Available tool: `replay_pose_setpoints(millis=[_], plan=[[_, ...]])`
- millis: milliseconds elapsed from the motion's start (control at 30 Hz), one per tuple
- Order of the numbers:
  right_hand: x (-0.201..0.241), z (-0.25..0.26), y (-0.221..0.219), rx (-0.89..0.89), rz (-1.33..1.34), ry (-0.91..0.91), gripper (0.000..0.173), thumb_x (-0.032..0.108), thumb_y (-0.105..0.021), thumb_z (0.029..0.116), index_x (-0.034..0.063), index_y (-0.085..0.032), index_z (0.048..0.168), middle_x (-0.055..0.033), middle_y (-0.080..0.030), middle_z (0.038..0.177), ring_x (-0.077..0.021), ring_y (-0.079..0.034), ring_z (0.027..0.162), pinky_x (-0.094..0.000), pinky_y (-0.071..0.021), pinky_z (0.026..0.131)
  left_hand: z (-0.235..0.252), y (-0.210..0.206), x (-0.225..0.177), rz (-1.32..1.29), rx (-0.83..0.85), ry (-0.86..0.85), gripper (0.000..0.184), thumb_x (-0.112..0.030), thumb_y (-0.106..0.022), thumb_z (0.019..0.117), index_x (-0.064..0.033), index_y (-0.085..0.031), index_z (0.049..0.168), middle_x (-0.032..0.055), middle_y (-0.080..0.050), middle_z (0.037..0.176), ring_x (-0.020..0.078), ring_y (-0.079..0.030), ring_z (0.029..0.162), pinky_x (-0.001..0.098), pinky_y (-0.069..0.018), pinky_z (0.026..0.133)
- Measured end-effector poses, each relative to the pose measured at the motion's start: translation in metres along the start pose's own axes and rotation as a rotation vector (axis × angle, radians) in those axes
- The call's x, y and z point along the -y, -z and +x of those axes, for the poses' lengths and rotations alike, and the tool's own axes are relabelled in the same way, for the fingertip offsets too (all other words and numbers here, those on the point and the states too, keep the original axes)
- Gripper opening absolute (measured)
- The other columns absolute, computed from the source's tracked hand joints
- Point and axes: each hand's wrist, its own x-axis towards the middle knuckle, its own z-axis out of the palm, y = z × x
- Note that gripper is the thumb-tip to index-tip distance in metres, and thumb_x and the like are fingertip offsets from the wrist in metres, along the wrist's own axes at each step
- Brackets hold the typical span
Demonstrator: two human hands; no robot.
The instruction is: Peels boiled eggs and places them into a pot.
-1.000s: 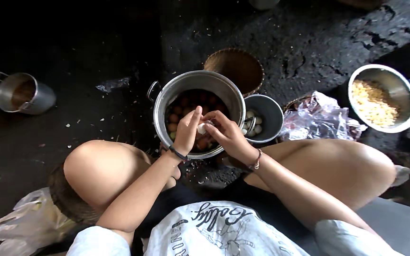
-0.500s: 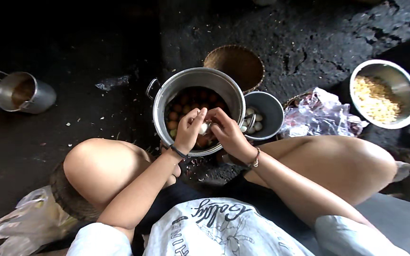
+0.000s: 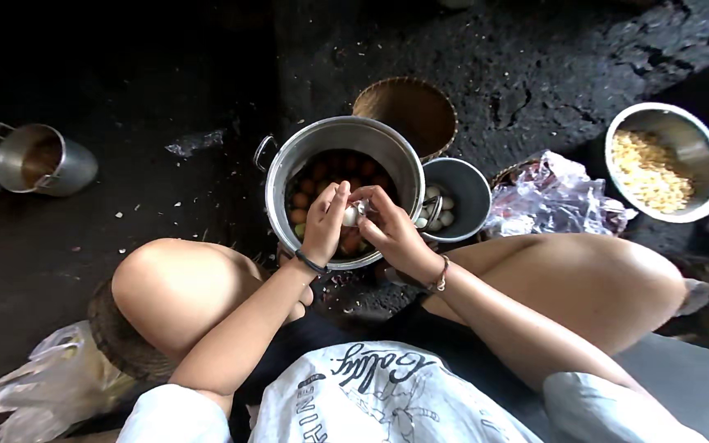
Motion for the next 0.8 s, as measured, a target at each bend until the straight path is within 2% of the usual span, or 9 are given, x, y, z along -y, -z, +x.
replay_pose_setpoints(millis=[67, 167, 267, 333, 433, 533, 633, 733, 800], plan=[[0.0, 0.0, -0.001, -0.011, -0.006, 0.002, 0.038, 0.007, -0.051, 0.0966, 0.0043, -0.052, 0.135, -0.0079, -0.067, 0.105, -0.0078, -0.066, 0.079, -0.0243, -0.0573, 0.068, -0.002, 0.002, 0.0, 0.02, 0.015, 0.01, 0.049, -0.051, -0.031, 0.1091, -0.0135, -0.06, 0.096, 0.0013, -0.056, 0.079, 0.0084, -0.053, 0.063, 0.0248, -0.0452, 0.055], [0.0, -0.001, -0.003, -0.037, -0.015, -0.006, 0.038, 0.005, -0.053, 0.0954, 0.004, -0.052, 0.133, -0.0081, -0.066, 0.106, -0.0081, -0.066, 0.077, -0.0244, -0.0584, 0.067, -0.003, 0.003, -0.001, 0.02, 0.052, 0.014, 0.048, -0.053, -0.033, 0.1085, -0.0138, -0.06, 0.102, 0.0012, -0.057, 0.082, 0.0078, -0.054, 0.065, 0.0246, -0.0468, 0.057], [-0.002, -0.002, 0.0, -0.077, -0.077, 0.006, 0.037, 0.004, -0.065, 0.0938, 0.0014, -0.054, 0.13, -0.0123, -0.065, 0.109, -0.0124, -0.066, 0.084, -0.0278, -0.0587, 0.073, -0.004, 0.002, -0.003, 0.068, 0.116, 0.045, 0.044, -0.053, -0.056, 0.099, -0.0141, -0.056, 0.118, 0.0026, -0.06, 0.092, 0.0088, -0.058, 0.072, 0.0261, -0.0501, 0.062], [0.0, -0.002, 0.001, -0.087, -0.115, 0.012, 0.039, 0.003, -0.07, 0.0912, 0.0002, -0.057, 0.128, -0.0153, -0.065, 0.115, -0.0164, -0.067, 0.092, -0.0313, -0.0598, 0.079, -0.004, 0.004, -0.001, 0.152, 0.146, 0.078, 0.049, -0.05, -0.065, 0.0953, -0.0111, -0.055, 0.124, 0.0094, -0.061, 0.105, 0.0171, -0.06, 0.084, 0.0361, -0.052, 0.07], [0.004, -0.003, 0.0, -0.078, -0.151, -0.004, 0.046, 0.001, -0.072, 0.0863, 0.0008, -0.056, 0.129, -0.0147, -0.065, 0.115, -0.0179, -0.068, 0.097, -0.0332, -0.0598, 0.082, -0.003, 0.001, 0.005, 0.151, 0.126, 0.023, 0.029, -0.038, -0.061, 0.1015, -0.0117, -0.055, 0.113, 0.0059, -0.06, 0.089, 0.0129, -0.058, 0.07, 0.0295, -0.0499, 0.061], [0.005, 0.0, -0.001, -0.099, -0.183, -0.002, 0.044, -0.001, -0.071, 0.0855, 0.0003, -0.055, 0.126, -0.0143, -0.065, 0.11, -0.0175, -0.067, 0.094, -0.033, -0.059, 0.081, 0.0, -0.002, 0.005, 0.071, 0.105, -0.01, 0.022, -0.032, -0.056, 0.1037, -0.0112, -0.055, 0.109, 0.0033, -0.058, 0.086, 0.0093, -0.056, 0.068, 0.0249, -0.0479, 0.06], [0.0, 0.0, 0.0, -0.113, -0.178, -0.01, 0.035, -0.003, -0.066, 0.0901, -0.0006, -0.056, 0.124, -0.0133, -0.067, 0.105, -0.0154, -0.067, 0.086, -0.0305, -0.0588, 0.075, -0.005, -0.002, 0.006, -0.001, 0.11, 0.094, 0.032, -0.047, -0.05, 0.1038, -0.0164, -0.058, 0.11, 0.0005, -0.058, 0.084, 0.0072, -0.054, 0.067, 0.0238, -0.0463, 0.057], [-0.004, 0.003, 0.006, -0.1, -0.075, -0.12, 0.028, 0.0, -0.056, 0.0969, 0.0029, -0.056, 0.124, -0.011, -0.067, 0.103, -0.0144, -0.067, 0.078, -0.0307, -0.0588, 0.067, -0.004, -0.001, 0.008, -0.174, 0.126, 0.257, 0.054, -0.066, -0.043, 0.1015, -0.0189, -0.061, 0.12, 0.0027, -0.064, 0.1, 0.0132, -0.064, 0.084, 0.0361, -0.0584, 0.072], [-0.005, 0.004, 0.012, -0.097, -0.026, -0.183, 0.024, 0.003, -0.051, 0.0992, 0.0044, -0.057, 0.123, -0.0105, -0.066, 0.098, -0.0161, -0.065, 0.07, -0.0326, -0.0575, 0.061, -0.003, -0.001, 0.005, -0.265, 0.097, 0.352, 0.066, -0.072, -0.038, 0.0993, -0.0179, -0.061, 0.129, 0.0057, -0.066, 0.108, 0.018, -0.067, 0.09, 0.0427, -0.0597, 0.079]])
